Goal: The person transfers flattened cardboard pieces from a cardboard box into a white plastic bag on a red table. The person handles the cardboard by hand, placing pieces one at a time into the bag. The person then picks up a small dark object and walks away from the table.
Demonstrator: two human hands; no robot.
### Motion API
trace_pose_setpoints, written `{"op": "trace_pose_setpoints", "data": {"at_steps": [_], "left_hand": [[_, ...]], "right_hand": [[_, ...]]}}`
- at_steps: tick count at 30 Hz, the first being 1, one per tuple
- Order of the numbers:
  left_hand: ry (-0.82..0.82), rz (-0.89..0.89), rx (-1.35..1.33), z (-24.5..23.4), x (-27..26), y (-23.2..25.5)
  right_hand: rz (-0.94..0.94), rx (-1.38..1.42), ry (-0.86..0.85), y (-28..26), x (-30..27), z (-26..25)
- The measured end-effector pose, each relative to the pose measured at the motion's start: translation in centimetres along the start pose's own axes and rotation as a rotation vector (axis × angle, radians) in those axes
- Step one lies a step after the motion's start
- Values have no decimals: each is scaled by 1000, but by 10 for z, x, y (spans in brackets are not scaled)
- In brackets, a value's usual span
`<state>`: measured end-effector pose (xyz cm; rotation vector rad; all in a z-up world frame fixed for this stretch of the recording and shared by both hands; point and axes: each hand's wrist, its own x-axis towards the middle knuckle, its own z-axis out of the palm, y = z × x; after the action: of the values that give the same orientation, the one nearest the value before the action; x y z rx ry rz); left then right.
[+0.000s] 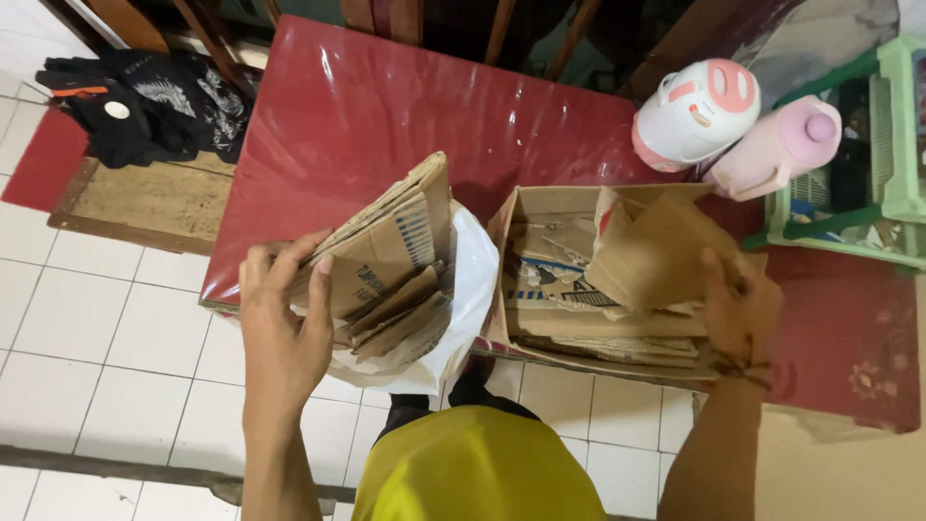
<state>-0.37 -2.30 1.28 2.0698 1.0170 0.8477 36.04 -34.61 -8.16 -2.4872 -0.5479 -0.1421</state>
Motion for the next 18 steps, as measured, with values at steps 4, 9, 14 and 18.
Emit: {"op": "trace_pose_setpoints", "data": {"at_steps": [4, 9, 14, 18], "left_hand": [[-4, -27, 5, 0, 0, -1], [-12, -48, -20, 1, 1, 0], [4, 17, -1, 3, 2, -2], [0, -39, 8, 3, 3, -3]], "right_hand": [[-91, 803, 264, 20, -9, 11], [-68, 827, 457, 32, 3, -7], [14, 409, 151, 14, -12, -19], [-20, 8, -124, 3, -19, 4]]}}
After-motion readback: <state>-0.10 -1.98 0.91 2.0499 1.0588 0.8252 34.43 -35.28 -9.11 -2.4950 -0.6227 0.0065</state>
